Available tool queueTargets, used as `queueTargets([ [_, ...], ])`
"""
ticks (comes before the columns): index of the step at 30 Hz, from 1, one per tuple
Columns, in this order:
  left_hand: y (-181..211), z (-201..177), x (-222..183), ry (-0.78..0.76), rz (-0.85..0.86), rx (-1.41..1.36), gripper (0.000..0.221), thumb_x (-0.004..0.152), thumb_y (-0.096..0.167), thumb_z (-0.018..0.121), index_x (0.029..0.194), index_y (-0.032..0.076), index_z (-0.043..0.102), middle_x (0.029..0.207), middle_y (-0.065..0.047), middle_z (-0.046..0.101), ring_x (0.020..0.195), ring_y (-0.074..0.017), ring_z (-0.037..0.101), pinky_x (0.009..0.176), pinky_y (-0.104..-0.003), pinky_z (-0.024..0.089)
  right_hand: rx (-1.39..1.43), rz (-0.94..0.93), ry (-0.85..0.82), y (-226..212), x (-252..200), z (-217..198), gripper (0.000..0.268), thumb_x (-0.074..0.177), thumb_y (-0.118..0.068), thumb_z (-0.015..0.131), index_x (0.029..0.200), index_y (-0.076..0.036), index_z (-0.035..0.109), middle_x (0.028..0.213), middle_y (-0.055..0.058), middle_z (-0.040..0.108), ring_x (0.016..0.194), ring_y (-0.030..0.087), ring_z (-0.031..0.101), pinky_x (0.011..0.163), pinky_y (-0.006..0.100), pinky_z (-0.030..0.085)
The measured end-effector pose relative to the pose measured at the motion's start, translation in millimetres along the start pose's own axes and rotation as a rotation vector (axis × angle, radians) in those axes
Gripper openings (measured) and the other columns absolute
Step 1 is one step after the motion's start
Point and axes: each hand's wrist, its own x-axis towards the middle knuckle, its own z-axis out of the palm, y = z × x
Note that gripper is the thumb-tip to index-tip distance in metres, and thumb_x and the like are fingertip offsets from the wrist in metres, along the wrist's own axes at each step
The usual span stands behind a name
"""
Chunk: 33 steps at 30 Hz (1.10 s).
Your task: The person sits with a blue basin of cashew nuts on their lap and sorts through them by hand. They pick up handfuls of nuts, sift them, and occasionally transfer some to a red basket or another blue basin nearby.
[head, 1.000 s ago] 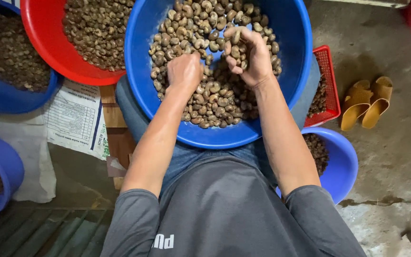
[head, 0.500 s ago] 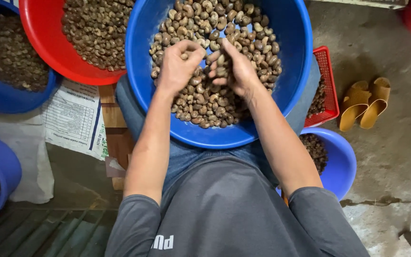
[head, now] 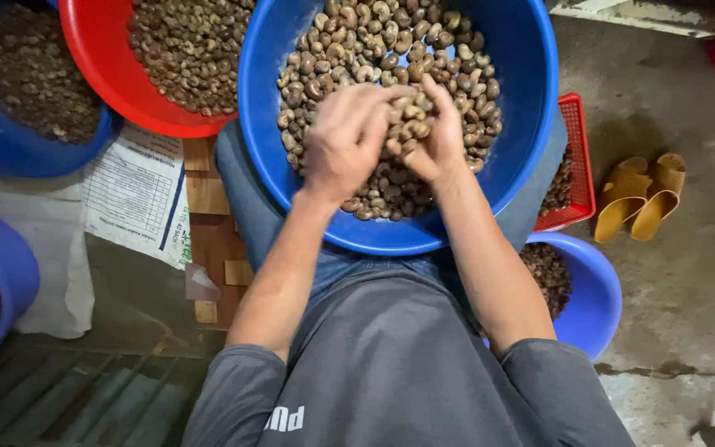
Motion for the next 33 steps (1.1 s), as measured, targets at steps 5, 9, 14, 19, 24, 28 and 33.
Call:
queueTargets([
  [5,-56.7,-27.7,-17.0,-0.416,-0.294,0.303,0.02,0.096,0.003,0.06,0.11,0.001,0.073,0.09,-0.014,0.07,0.071,-0.0252,0.066,0.071,-0.039,0.057,0.021,-0.132,0.001,-36.1,-38.6,2.9,0.046,0.101,-0.04,0.056,0.101,0.003,0.073,0.084,0.017,0.071,0.067,0.025,0.074,0.043,0.023,0.058],
  [9,-123.6,12.3,-67.5,-0.642,-0.348,0.45,0.018,0.098,0.017,0.059,0.111,0.011,0.071,0.094,-0.017,0.066,0.08,-0.0401,0.073,0.072,-0.054,0.057,-0.046,-0.185,0.245,-94.5,-88.6,-70.7,0.049,0.09,-0.059,0.058,0.105,-0.013,0.068,0.095,0.012,0.065,0.081,0.03,0.074,0.045,0.027,0.054],
  [14,-68.3,23.6,-29.4,-0.707,-0.524,0.428,0.035,0.101,0.028,0.059,0.118,-0.001,0.068,0.096,-0.019,0.066,0.075,-0.0329,0.066,0.078,-0.052,0.055,-0.04,-0.513,0.157,-113.4,-188.8,-94.4,0.04,0.107,-0.04,0.052,0.106,-0.007,0.075,0.095,0.01,0.074,0.075,0.02,0.072,0.051,0.021,0.056],
  [19,-66.1,32.9,-22.8,-0.648,-0.419,0.4,0.015,0.092,0.019,0.071,0.097,0.005,0.072,0.09,-0.015,0.069,0.075,-0.0338,0.069,0.072,-0.053,0.057,-0.015,-0.638,0.259,-94.7,-256.7,-216.0,0.039,0.106,-0.042,0.054,0.115,-0.01,0.074,0.102,0.009,0.074,0.086,0.019,0.074,0.063,0.025,0.062],
  [24,-55.5,17.9,-9.9,-0.648,-0.661,0.071,0.013,0.098,0.02,0.064,0.101,0.018,0.076,0.091,0.0,0.075,0.067,-0.0105,0.063,0.077,-0.034,0.058,0.286,-0.686,1.025,-44.8,-299.9,-292.1,0.039,0.104,-0.035,0.046,0.111,-0.002,0.065,0.09,0.013,0.07,0.077,0.022,0.072,0.059,0.026,0.064],
  [28,-50.8,-5.7,5.8,-0.539,-0.713,-0.087,0.031,0.097,0.023,0.059,0.123,0.009,0.069,0.125,-0.009,0.073,0.115,-0.0232,0.069,0.099,-0.038,0.057,0.471,-0.667,1.104,-14.5,-332.2,-350.6,0.046,0.101,-0.042,0.049,0.115,0.001,0.059,0.109,0.021,0.067,0.093,0.031,0.073,0.074,0.036,0.07],
  [33,-54.2,-15.4,20.0,-0.172,-1.116,-0.63,0.022,0.097,0.001,0.046,0.104,0.003,0.066,0.092,-0.009,0.073,0.077,-0.0122,0.073,0.057,-0.02,0.057,-0.712,-0.276,1.521,7.9,-344.1,-423.4,0.062,0.1,-0.053,0.052,0.133,-0.001,0.057,0.128,0.016,0.066,0.109,0.024,0.067,0.094,0.035,0.056],
])
